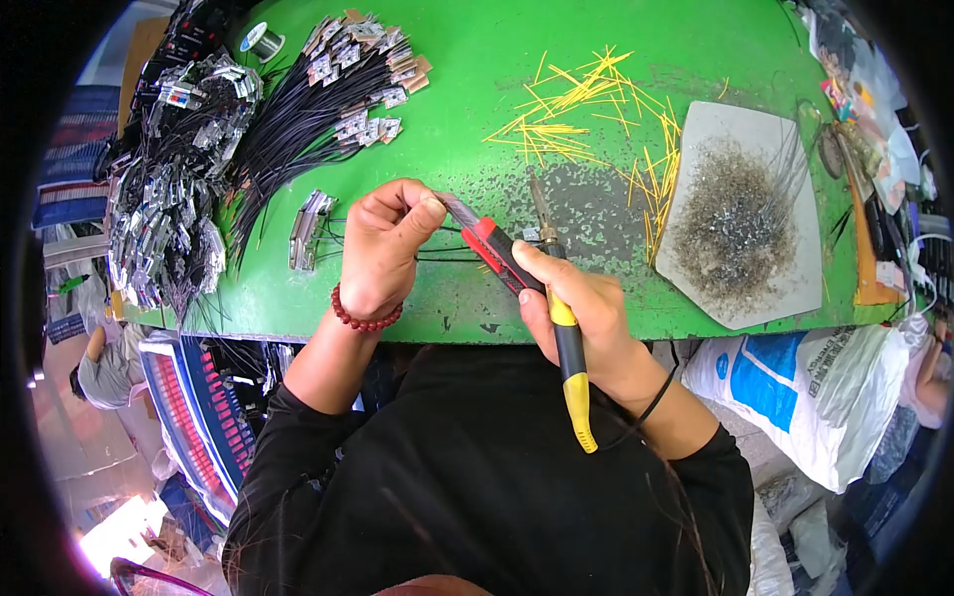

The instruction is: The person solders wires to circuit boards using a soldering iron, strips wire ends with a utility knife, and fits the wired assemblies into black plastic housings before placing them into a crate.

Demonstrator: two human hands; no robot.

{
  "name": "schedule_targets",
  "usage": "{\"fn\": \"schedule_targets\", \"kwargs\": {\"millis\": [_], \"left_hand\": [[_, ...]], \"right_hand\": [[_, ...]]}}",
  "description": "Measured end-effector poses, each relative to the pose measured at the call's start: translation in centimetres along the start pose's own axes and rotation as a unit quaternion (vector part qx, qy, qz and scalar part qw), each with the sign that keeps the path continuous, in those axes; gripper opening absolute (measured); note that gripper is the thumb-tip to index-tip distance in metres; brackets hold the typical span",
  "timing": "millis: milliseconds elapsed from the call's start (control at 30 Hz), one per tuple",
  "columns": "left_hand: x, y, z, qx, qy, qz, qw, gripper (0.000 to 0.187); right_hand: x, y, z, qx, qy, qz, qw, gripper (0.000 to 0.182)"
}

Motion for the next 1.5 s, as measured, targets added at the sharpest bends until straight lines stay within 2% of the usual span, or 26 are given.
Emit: {"fn": "schedule_targets", "kwargs": {"millis": [133,400,467,567,633,700,733,767,833,867,900,933,967,1000,1033,1067,1100,1167,1200,1233,1267,1300,1367,1400,1467,1500], "left_hand": [[-0.1,-0.3,-0.1,0.015,-0.008,-0.034,0.999,0.012],[-0.1,0.2,0.0,0.010,-0.001,-0.017,1.000,0.011],[-0.1,0.2,0.1,0.009,0.001,-0.021,1.000,0.011],[0.6,0.0,0.2,0.017,0.018,0.024,0.999,0.010],[1.0,0.2,0.1,0.002,0.021,0.096,0.995,0.009],[0.8,0.2,0.0,0.004,0.023,0.105,0.994,0.009],[0.7,0.2,0.0,-0.009,0.015,0.095,0.995,0.009],[0.4,0.6,0.1,-0.016,0.022,0.100,0.995,0.010],[0.6,0.1,0.3,-0.004,0.008,0.097,0.995,0.010],[0.4,0.3,0.3,0.002,0.004,0.118,0.993,0.011],[0.2,0.4,0.3,-0.004,-0.009,0.118,0.993,0.011],[-0.1,0.5,0.4,-0.010,-0.018,0.122,0.992,0.011],[-0.8,1.2,0.6,-0.030,-0.031,0.139,0.989,0.011],[-1.0,1.2,0.6,-0.027,-0.028,0.138,0.990,0.011],[-1.2,0.8,0.7,-0.008,-0.038,0.142,0.989,0.011],[-1.4,0.4,0.7,0.012,-0.047,0.147,0.988,0.011],[-1.9,0.5,0.8,0.010,-0.050,0.159,0.986,0.013],[-2.5,0.3,1.1,0.009,-0.071,0.202,0.977,0.015],[-2.7,-0.2,1.2,0.014,-0.077,0.214,0.974,0.016],[-2.9,-0.4,1.4,0.032,-0.083,0.215,0.973,0.017],[-2.9,-0.6,1.3,0.051,-0.091,0.217,0.971,0.017],[-2.7,-1.2,1.1,0.084,-0.089,0.184,0.975,0.016],[-2.8,-1.6,1.0,0.107,-0.096,0.121,0.982,0.016],[-2.6,-1.5,1.0,0.107,-0.090,0.128,0.982,0.016],[-2.9,-1.8,0.7,0.114,-0.097,0.098,0.984,0.016],[-3.0,-1.9,0.6,0.117,-0.100,0.097,0.983,0.016]], "right_hand": [[0.0,-0.2,0.1,0.009,0.003,0.004,1.000,0.041],[0.2,-0.6,0.2,0.016,0.010,-0.002,1.000,0.041],[-0.2,-0.1,0.1,-0.010,-0.022,-0.010,1.000,0.041],[0.0,-0.7,0.8,0.000,-0.003,0.017,1.000,0.041],[0.1,-0.1,0.8,-0.017,-0.017,0.027,0.999,0.040],[0.6,1.0,0.3,-0.052,-0.019,0.081,0.995,0.039],[1.4,0.9,0.1,-0.043,-0.001,0.054,0.998,0.038],[2.5,1.1,-0.2,-0.071,-0.010,0.010,0.997,0.035],[6.7,1.8,-0.8,-0.037,0.099,0.005,0.994,0.035],[9.6,2.6,-1.4,-0.048,0.136,-0.044,0.989,0.035],[13.1,3.9,-2.1,-0.127,0.209,-0.042,0.969,0.033],[16.5,4.9,-2.7,-0.127,0.244,-0.084,0.958,0.031],[20.0,6.9,-4.0,-0.244,0.265,-0.040,0.932,0.027],[24.0,7.0,-4.8,-0.158,0.283,-0.204,0.924,0.028],[26.6,5.1,-4.9,-0.118,0.281,-0.412,0.859,0.031],[30.4,6.8,-6.4,-0.143,0.281,-0.538,0.782,0.034],[34.4,9.3,-8.4,-0.228,0.284,-0.569,0.737,0.038],[40.5,14.1,-10.9,-0.334,0.221,-0.636,0.660,0.042],[42.6,16.3,-11.7,-0.323,0.203,-0.655,0.652,0.046],[43.8,17.9,-12.0,-0.377,0.184,-0.657,0.626,0.048],[44.9,19.3,-12.4,-0.337,0.201,-0.642,0.659,0.044],[42.0,16.9,-10.2,-0.227,0.226,-0.681,0.659,0.039],[38.8,14.3,-7.6,-0.192,0.261,-0.560,0.763,0.031],[36.1,11.8,-5.9,-0.076,0.283,-0.508,0.810,0.027],[30.5,9.5,-3.5,-0.065,0.313,-0.332,0.888,0.027],[25.7,8.4,-2.2,-0.137,0.293,-0.189,0.927,0.028]]}}
Point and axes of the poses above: each hand's wrist, its own z-axis towards the middle knuckle, its own x-axis out of the back of the hand, y = z × x, the point moved 10 cm from there along z, towards the middle knuckle, and after that the axes turned 7 degrees about -x, right-handed, at the moved point
